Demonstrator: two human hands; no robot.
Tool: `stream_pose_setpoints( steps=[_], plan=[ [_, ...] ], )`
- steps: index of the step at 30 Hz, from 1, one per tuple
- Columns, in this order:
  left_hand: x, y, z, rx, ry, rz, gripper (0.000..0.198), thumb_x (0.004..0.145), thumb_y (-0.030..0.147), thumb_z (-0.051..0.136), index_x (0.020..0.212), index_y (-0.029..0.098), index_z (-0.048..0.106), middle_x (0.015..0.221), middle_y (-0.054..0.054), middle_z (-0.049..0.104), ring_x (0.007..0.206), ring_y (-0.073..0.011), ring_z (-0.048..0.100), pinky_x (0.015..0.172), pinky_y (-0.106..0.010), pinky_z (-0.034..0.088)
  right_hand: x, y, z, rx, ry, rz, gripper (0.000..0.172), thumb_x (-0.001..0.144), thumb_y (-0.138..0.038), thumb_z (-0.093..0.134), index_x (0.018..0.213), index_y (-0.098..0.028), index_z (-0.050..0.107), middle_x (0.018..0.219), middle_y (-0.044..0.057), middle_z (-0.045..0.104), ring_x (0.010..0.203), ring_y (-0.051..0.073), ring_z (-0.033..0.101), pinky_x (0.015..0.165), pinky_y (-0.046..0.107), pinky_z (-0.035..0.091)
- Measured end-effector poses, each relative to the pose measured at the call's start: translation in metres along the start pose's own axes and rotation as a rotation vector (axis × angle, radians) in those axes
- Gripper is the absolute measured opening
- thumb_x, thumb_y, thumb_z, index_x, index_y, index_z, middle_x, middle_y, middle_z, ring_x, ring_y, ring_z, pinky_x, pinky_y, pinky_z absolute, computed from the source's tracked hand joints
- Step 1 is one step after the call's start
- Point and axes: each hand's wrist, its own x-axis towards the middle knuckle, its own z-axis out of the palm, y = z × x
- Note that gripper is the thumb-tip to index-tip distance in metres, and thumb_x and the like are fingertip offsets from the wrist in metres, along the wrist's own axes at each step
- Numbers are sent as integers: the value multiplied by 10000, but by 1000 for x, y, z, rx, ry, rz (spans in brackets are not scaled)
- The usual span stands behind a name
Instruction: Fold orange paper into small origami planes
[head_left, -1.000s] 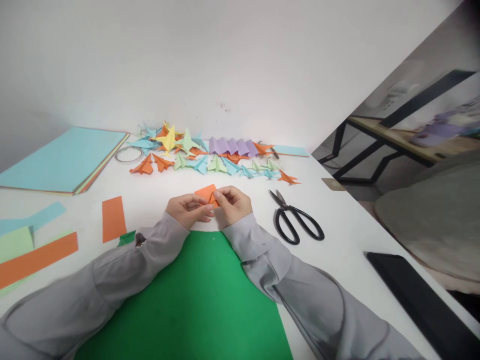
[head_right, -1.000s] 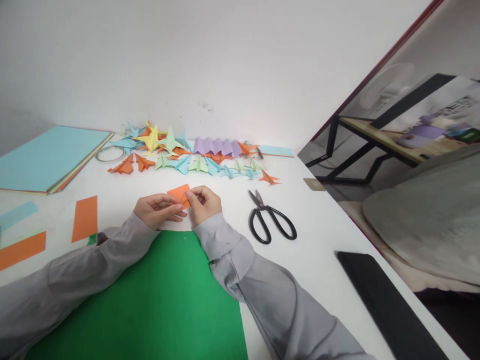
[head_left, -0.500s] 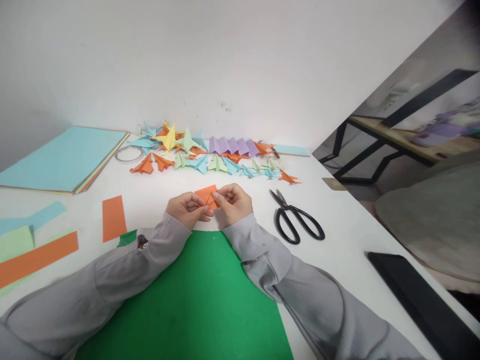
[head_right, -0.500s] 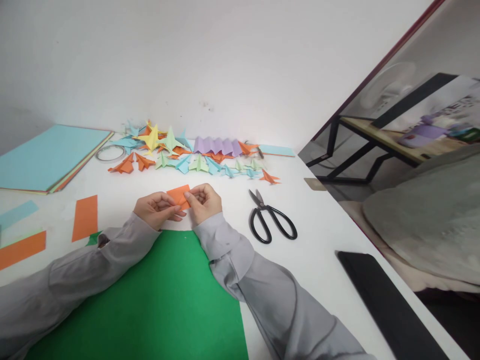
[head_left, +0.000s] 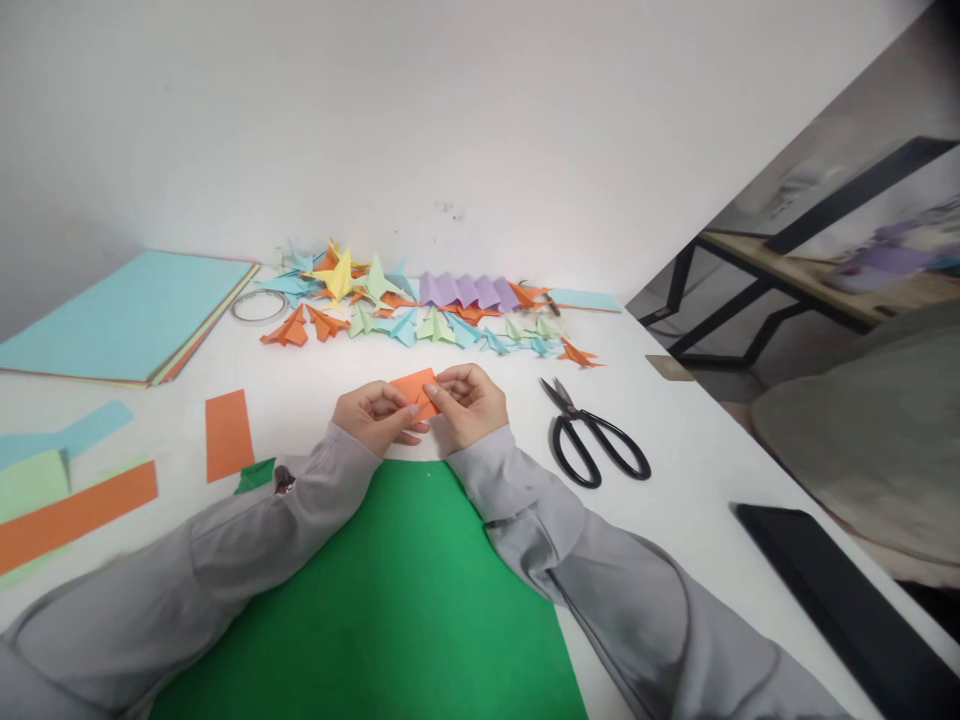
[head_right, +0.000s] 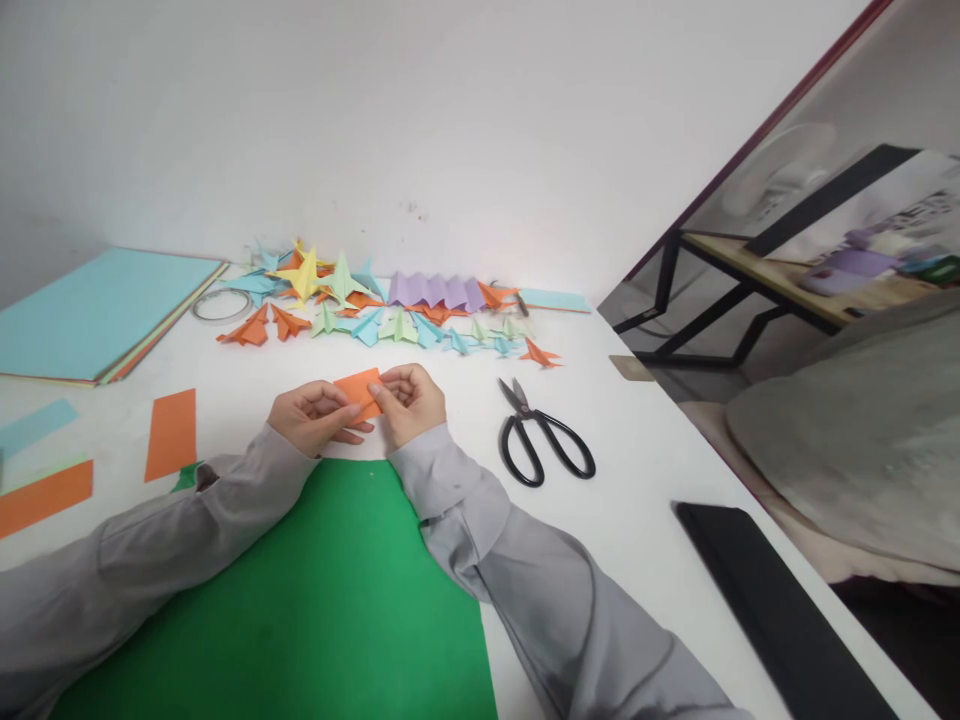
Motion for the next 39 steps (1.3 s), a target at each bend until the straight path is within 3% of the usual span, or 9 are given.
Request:
stream_pose_setpoints(
  steps=[7,14,32,39],
  plan=[
    [1,2,0,-1,39,-12,369,473,292,786,571,141,464,453,11,602,497,-192,651,425,-227,538,-2,0,-1,-10,-30,-9,270,585,-367,717,702,-191,549,563,-38,573,513,95,534,505,235,431],
    [2,1,-1,-3,77,2,353,464,277,788,552,136,477,448,9,604,498,-194,651,425,-226,535,-1,5,-3,80,-132,126,373,549,-342,756,818,-183,553,609,-34,633,525,100,584,529,237,465],
    [0,2,0,31,60,26,340,471,268,784,553,137,481,448,3,607,501,-187,650,431,-227,535,3,8,-6,201,-86,191,382,455,-242,803,762,-175,587,563,-43,655,492,101,600,521,229,472],
    [1,3,-2,-3,11,-33,435,494,289,775,661,176,390,462,19,620,498,-211,653,389,-225,512,6,14,-7,281,-68,234,393,406,-243,815,715,-178,583,503,-67,627,459,100,584,516,238,481]
  ],
)
